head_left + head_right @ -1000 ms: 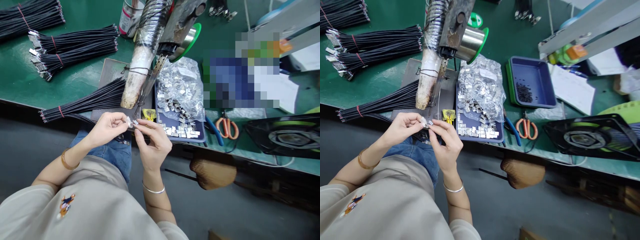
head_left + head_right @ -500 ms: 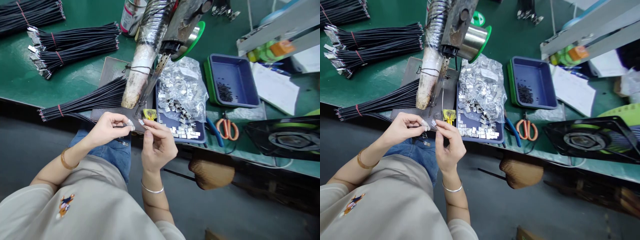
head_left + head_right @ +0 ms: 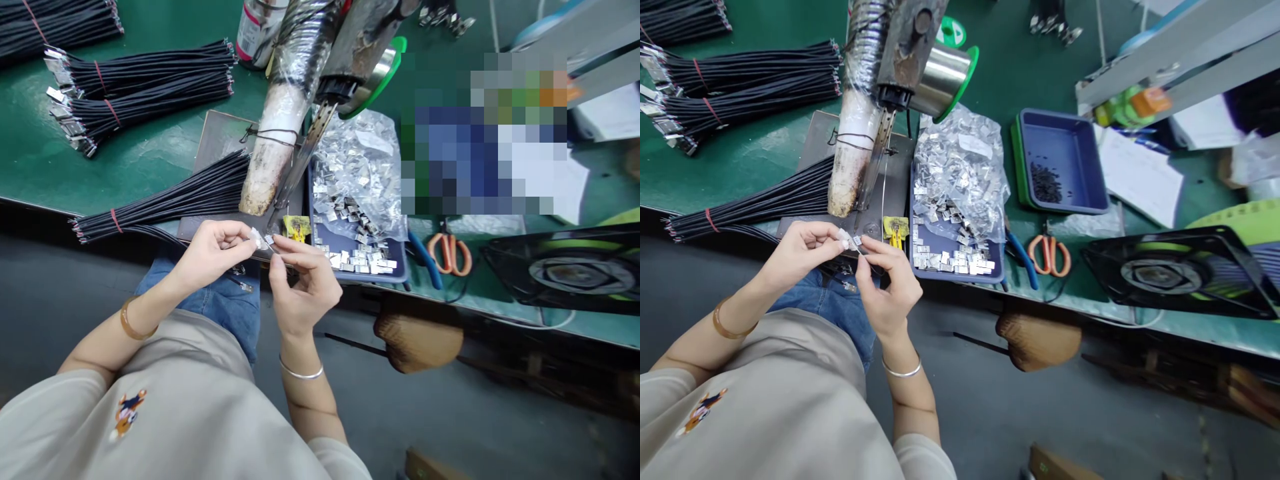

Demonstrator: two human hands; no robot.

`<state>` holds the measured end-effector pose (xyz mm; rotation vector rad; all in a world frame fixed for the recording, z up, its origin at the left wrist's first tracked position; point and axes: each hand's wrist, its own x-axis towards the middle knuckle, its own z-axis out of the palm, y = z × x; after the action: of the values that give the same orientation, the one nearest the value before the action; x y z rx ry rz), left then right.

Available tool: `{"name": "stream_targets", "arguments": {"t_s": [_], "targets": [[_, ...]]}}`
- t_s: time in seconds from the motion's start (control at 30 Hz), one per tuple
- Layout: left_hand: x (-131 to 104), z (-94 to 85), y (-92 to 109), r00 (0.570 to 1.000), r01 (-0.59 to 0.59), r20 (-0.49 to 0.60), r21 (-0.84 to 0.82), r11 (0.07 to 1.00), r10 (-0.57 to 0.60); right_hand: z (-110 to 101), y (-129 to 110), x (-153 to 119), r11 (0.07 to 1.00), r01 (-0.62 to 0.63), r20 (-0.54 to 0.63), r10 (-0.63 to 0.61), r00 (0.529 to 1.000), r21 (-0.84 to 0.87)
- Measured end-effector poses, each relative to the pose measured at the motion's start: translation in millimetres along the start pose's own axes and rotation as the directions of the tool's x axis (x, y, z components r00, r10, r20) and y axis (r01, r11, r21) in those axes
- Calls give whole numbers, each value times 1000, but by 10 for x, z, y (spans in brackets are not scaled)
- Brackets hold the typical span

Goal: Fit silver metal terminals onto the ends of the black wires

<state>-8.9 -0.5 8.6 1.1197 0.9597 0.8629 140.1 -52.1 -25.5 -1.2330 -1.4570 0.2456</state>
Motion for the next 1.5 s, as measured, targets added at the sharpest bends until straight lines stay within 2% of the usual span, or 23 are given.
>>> {"name": "stream_targets", "arguments": {"t_s": [0.23,0.37,0.73,0.93,1.23,1.4,1.5], "targets": [[36,35,-2,996,-51,-72,41,998,54,27,17,75,945,276,46,-272,961,-176],[56,65,-19,991,-60,-121,38,997,64,32,51,110,923,335,60,-330,942,-188],[82,127,14,977,-45,-207,25,999,50,31,83,165,912,351,37,-351,935,-210],[65,113,49,976,-44,-209,44,998,53,28,50,184,937,316,35,-314,949,-151],[76,103,-17,982,-58,-175,46,997,65,9,88,162,901,382,41,-382,923,-205],[37,110,-26,989,-67,-124,109,992,81,-2,40,150,962,220,20,-220,975,-164],[26,129,-16,987,-74,-134,134,988,92,-14,18,151,969,177,48,-171,984,-174]]}}
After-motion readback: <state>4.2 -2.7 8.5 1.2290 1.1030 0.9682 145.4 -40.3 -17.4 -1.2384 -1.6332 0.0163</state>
